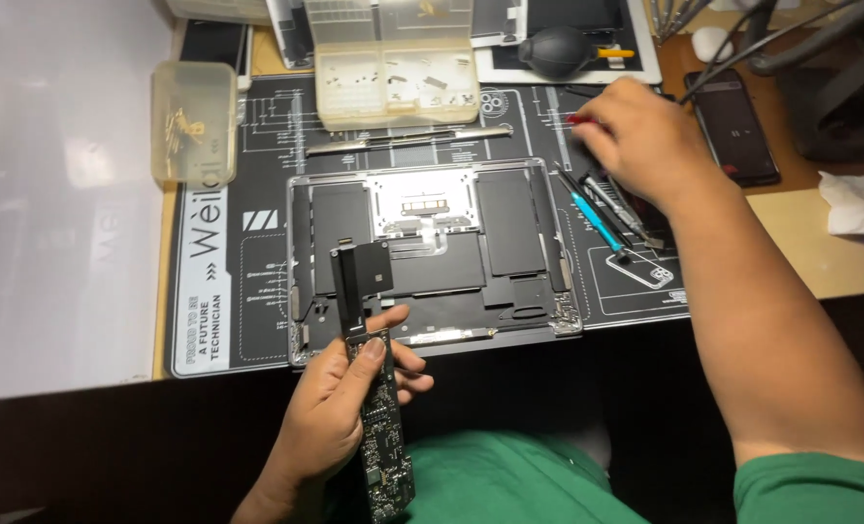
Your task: The person removes a motherboard from a disassembled tablet chassis using a prying tool. They then use a bulb air blower to clean dust from the board and subsequently use a screwdriver to remove screws from the component.
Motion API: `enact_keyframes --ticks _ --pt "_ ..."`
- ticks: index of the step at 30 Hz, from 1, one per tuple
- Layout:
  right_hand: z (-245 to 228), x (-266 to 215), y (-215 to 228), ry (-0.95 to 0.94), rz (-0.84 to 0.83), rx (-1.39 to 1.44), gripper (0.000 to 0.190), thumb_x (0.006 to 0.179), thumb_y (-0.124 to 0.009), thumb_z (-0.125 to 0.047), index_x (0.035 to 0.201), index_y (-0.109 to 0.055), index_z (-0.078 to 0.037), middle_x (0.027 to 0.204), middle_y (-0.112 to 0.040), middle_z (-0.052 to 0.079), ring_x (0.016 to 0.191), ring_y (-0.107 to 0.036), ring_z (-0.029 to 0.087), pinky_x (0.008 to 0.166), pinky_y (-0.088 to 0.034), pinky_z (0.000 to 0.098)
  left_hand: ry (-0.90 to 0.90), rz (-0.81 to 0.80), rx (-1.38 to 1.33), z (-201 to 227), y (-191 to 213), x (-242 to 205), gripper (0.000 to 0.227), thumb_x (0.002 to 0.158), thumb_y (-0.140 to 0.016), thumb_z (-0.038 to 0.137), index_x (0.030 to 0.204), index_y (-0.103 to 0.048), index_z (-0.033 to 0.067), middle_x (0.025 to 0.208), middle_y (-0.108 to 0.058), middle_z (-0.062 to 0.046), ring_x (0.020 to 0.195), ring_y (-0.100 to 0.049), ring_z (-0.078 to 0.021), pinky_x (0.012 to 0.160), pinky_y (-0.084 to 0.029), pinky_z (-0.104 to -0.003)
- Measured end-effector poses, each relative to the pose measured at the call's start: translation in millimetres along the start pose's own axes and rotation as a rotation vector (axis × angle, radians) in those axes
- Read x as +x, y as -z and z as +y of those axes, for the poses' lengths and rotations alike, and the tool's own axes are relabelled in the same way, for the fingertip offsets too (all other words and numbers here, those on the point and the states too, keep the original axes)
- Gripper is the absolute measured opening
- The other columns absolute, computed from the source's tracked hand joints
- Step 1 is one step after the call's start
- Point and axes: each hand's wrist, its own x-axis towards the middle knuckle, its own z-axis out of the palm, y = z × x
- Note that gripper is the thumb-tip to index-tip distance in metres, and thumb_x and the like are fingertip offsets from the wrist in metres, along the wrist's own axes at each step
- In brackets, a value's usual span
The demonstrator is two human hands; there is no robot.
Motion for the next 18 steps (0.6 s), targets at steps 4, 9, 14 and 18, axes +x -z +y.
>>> enact_keyframes --ticks 4,9,14,18 --pt "-33 -26 13 0.063 0.595 0.428 0.015 0.115 -0.07 0.002 0.12 -0.058 0.007 0.096 -0.064 0.018 0.078 -0.064 0.023 0.07 -0.052 0.0324 0.016 -0.006 -0.008 -7 4 5 0.05 0.101 -0.047 0.024 0.144 -0.055 -0.0008 0.095 -0.076 -0.015 0.086 -0.081 -0.0292 0.07 -0.063 -0.029" --pt "-113 -69 32 -0.137 0.667 1.111 0.024 0.111 -0.051 -0.009 0.13 -0.036 -0.009 0.101 -0.063 0.023 0.075 -0.065 0.027 0.06 -0.052 0.028 0.038 0.013 0.029 -4 -2 8 0.049 0.101 -0.046 0.025 0.143 -0.057 0.0027 0.095 -0.076 -0.014 0.086 -0.081 -0.027 0.071 -0.062 -0.028" --pt "-143 -94 14 -0.327 0.606 1.438 0.025 0.102 -0.06 -0.011 0.126 -0.057 -0.005 0.097 -0.069 0.013 0.074 -0.071 0.019 0.063 -0.061 0.0217 0.063 0.029 0.074 -1 -5 9 0.048 0.101 -0.044 0.026 0.143 -0.057 0.0045 0.095 -0.075 -0.012 0.087 -0.081 -0.0245 0.071 -0.063 -0.026" --pt "-152 -100 11 -0.322 0.516 1.582 0.02 0.101 -0.059 -0.006 0.121 -0.06 -0.002 0.097 -0.07 0.015 0.074 -0.072 0.02 0.064 -0.061 0.022 0.085 0.033 0.075 2 -6 9 0.048 0.101 -0.046 0.029 0.141 -0.059 0.0049 0.093 -0.075 -0.009 0.086 -0.081 -0.0231 0.072 -0.063 -0.027"
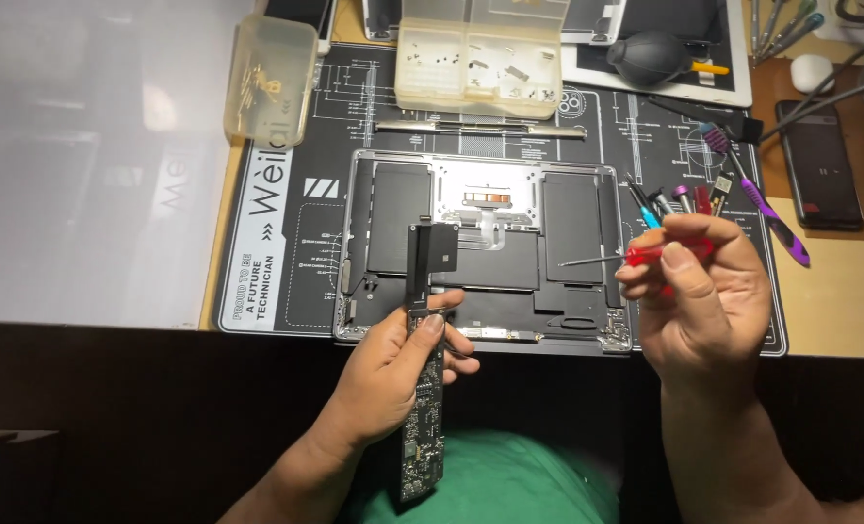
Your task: The person removes a motherboard from a disassembled tablet chassis using a prying tool. They then use a bulb air blower to clean dust from the board and subsequently use a screwdriver to remove screws from the component.
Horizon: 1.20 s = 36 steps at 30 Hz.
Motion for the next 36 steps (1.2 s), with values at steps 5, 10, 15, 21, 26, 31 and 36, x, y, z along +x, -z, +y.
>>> enact_keyframes --ticks 5,10,15,21,26,31,36 --pt "-5 -19 -13 -0.02 -0.129 -0.065 0.006 0.099 -0.058 -0.003 0.103 -0.061 -0.006 0.101 -0.07 0.015 0.08 -0.074 0.021 0.066 -0.06 0.0179 0.029 0.041 0.038 9 -5 -3 0.044 0.101 -0.046 0.025 0.139 -0.061 0.0064 0.092 -0.076 -0.009 0.086 -0.081 -0.021 0.073 -0.062 -0.026" --pt "-22 -46 -44 0.06 -0.301 -0.372 0.019 0.086 -0.066 0.015 0.084 -0.052 0.003 0.097 -0.064 0.023 0.079 -0.077 0.027 0.083 -0.069 0.0297 -0.084 0.023 0.163 8 -5 -3 0.036 0.1 -0.046 0.03 0.1 -0.068 0.0022 0.137 -0.071 -0.008 0.084 -0.083 -0.0206 0.07 -0.065 -0.025" --pt "-11 26 13 0.574 -0.147 -1.173 0.015 0.102 -0.076 0.007 0.096 -0.063 0.001 0.096 -0.07 0.016 0.085 -0.069 0.027 0.083 -0.054 0.0381 -0.044 0.009 0.082 0 -3 1 0.035 0.102 -0.044 0.026 0.117 -0.064 0.0016 0.114 -0.07 -0.008 0.084 -0.082 -0.0216 0.069 -0.061 -0.024" --pt "35 113 103 0.27 0.001 -1.439 0.015 0.104 -0.082 -0.017 0.096 -0.07 -0.011 0.079 -0.065 0.0 0.071 -0.06 0.017 0.072 -0.05 0.0362 -0.024 0.022 0.098 -3 -1 1 0.049 0.1 -0.046 0.027 0.142 -0.059 0.0069 0.093 -0.077 -0.008 0.086 -0.083 -0.0225 0.074 -0.063 -0.028" --pt "25 123 126 0.321 -0.193 -1.445 0.013 0.108 -0.071 -0.017 0.111 -0.075 -0.004 0.109 -0.07 0.015 0.089 -0.067 0.028 0.082 -0.051 0.0413 -0.011 0.033 0.079 -2 0 1 0.046 0.1 -0.047 0.027 0.136 -0.063 0.0035 0.095 -0.078 -0.009 0.085 -0.084 -0.023 0.073 -0.064 -0.027" --pt "-9 106 101 -0.31 -0.111 -1.506 0.032 0.1 -0.071 -0.037 0.121 -0.078 -0.014 0.085 -0.073 0.006 0.073 -0.063 0.02 0.069 -0.046 0.035 -0.036 0.01 0.109 -3 2 1 0.05 0.1 -0.046 0.028 0.143 -0.059 0.0066 0.092 -0.077 -0.006 0.087 -0.084 -0.0225 0.074 -0.064 -0.028" --pt "-2 98 89 -0.323 -0.096 -1.386 0.022 0.095 -0.079 -0.03 0.104 -0.073 -0.011 0.081 -0.063 -0.002 0.065 -0.054 0.01 0.063 -0.044 0.0263 -0.019 0.023 0.13 -1 -1 2 0.049 0.099 -0.046 0.027 0.142 -0.06 0.0066 0.091 -0.078 -0.007 0.085 -0.085 -0.0231 0.073 -0.064 -0.029"
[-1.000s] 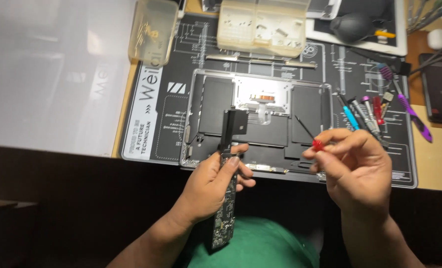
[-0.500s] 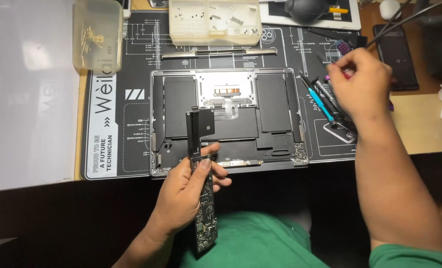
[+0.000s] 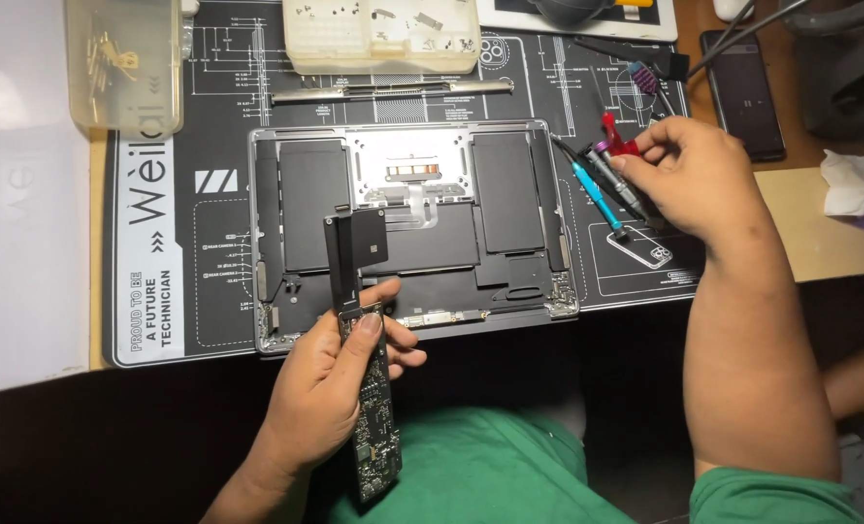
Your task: The person removes a motherboard from a disassembled tablet chassis using a prying tool. They then use a bulb air blower to clean dust from the board and subsequently use a screwdriver to remove screws from the component.
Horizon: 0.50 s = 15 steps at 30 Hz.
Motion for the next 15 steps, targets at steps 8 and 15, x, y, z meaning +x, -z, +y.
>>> enact_keyframes --ticks 8,15 --pt "39 13 -3 0.097 0.313 -0.086 0.032 0.104 -0.077 -0.034 0.113 -0.063 -0.006 0.094 -0.069 0.007 0.079 -0.066 0.026 0.07 -0.05 0.0415 0.004 0.001 -0.004 0 2 -1 0.05 0.099 -0.047 0.028 0.142 -0.06 0.0068 0.092 -0.078 -0.008 0.085 -0.085 -0.0234 0.074 -0.065 -0.028" --pt "58 5 11 0.391 0.556 0.241 0.008 0.123 -0.069 0.0 0.12 -0.062 0.001 0.098 -0.068 0.012 0.072 -0.063 0.015 0.062 -0.05 0.0265 0.015 -0.007 0.007 1 1 0 0.05 0.099 -0.046 0.028 0.143 -0.06 0.0079 0.092 -0.078 -0.007 0.086 -0.085 -0.0227 0.075 -0.065 -0.029"
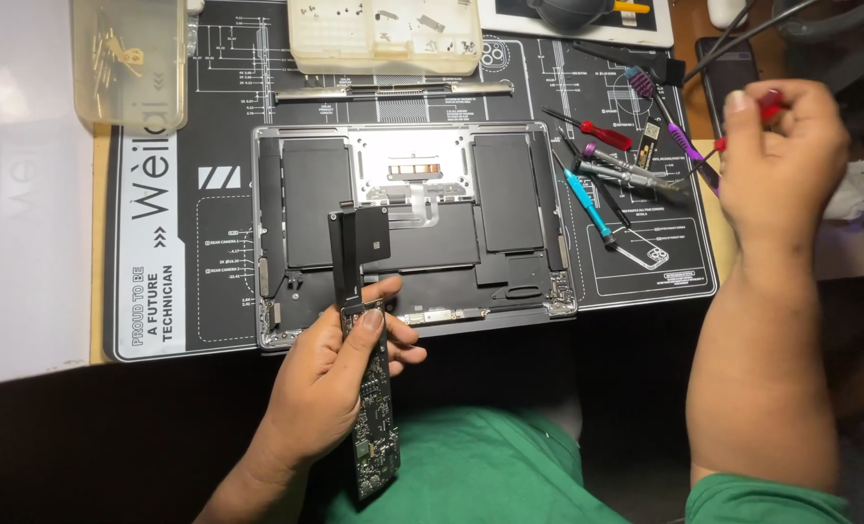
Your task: The person removes a motherboard from a disassembled tablet chassis using a prying tool. They then use a bulb air blower to clean dust from the board and subsequently use a screwdriver to remove screws from the component.
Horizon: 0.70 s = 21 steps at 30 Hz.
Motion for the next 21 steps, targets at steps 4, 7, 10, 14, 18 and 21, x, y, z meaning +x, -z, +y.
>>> enact_keyframes --ticks 4,7,10,14,18,21 --pt "-26 -8 7 0.119 0.09 0.187 0.009 0.128 -0.048 0.003 0.121 -0.045 0.008 0.102 -0.06 0.028 0.061 -0.055 0.022 0.056 -0.044 0.0278 0.001 0.0 -0.025 -2 1 0 0.049 0.099 -0.047 0.027 0.141 -0.061 0.0064 0.092 -0.078 -0.007 0.086 -0.085 -0.0229 0.075 -0.064 -0.028" --pt "-35 -15 6 0.123 0.076 0.281 0.009 0.126 -0.03 -0.01 0.126 -0.029 -0.002 0.112 -0.062 0.041 0.077 -0.066 0.036 0.06 -0.049 0.032 0.001 -0.003 0.014 0 1 0 0.048 0.1 -0.045 0.028 0.14 -0.061 0.0085 0.092 -0.079 -0.006 0.087 -0.085 -0.0214 0.075 -0.065 -0.028" --pt "-51 -18 5 0.133 -0.012 0.314 0.009 0.128 -0.032 -0.008 0.126 -0.028 0.0 0.111 -0.054 0.039 0.095 -0.068 0.044 0.068 -0.061 0.0454 -0.014 -0.014 -0.013 -4 1 2 0.048 0.1 -0.045 0.027 0.141 -0.06 0.0082 0.093 -0.078 -0.008 0.086 -0.085 -0.0224 0.075 -0.065 -0.028" --pt "-43 -26 -1 0.054 -0.051 0.309 0.029 0.12 -0.053 0.016 0.131 -0.031 0.001 0.105 -0.061 0.034 0.092 -0.072 0.04 0.08 -0.061 0.0397 -0.007 -0.013 -0.02 -2 1 1 0.048 0.1 -0.045 0.027 0.142 -0.06 0.0079 0.092 -0.078 -0.007 0.086 -0.084 -0.0221 0.075 -0.064 -0.028" --pt "-13 -30 -3 -0.167 -0.13 0.198 0.012 0.115 -0.068 0.001 0.126 -0.063 -0.001 0.109 -0.069 0.013 0.099 -0.069 0.018 0.084 -0.056 0.0238 0.01 -0.012 -0.002 0 2 -1 0.049 0.1 -0.045 0.028 0.142 -0.061 0.009 0.093 -0.078 -0.006 0.087 -0.084 -0.0209 0.076 -0.065 -0.028" --pt "-18 -25 -1 -0.171 -0.181 0.063 0.007 0.119 -0.059 -0.009 0.124 -0.057 -0.004 0.109 -0.07 0.01 0.087 -0.063 0.012 0.074 -0.048 0.0236 0.02 -0.013 -0.004 1 1 0 0.048 0.099 -0.045 0.028 0.141 -0.062 0.0093 0.093 -0.078 -0.006 0.087 -0.084 -0.0209 0.076 -0.064 -0.028"
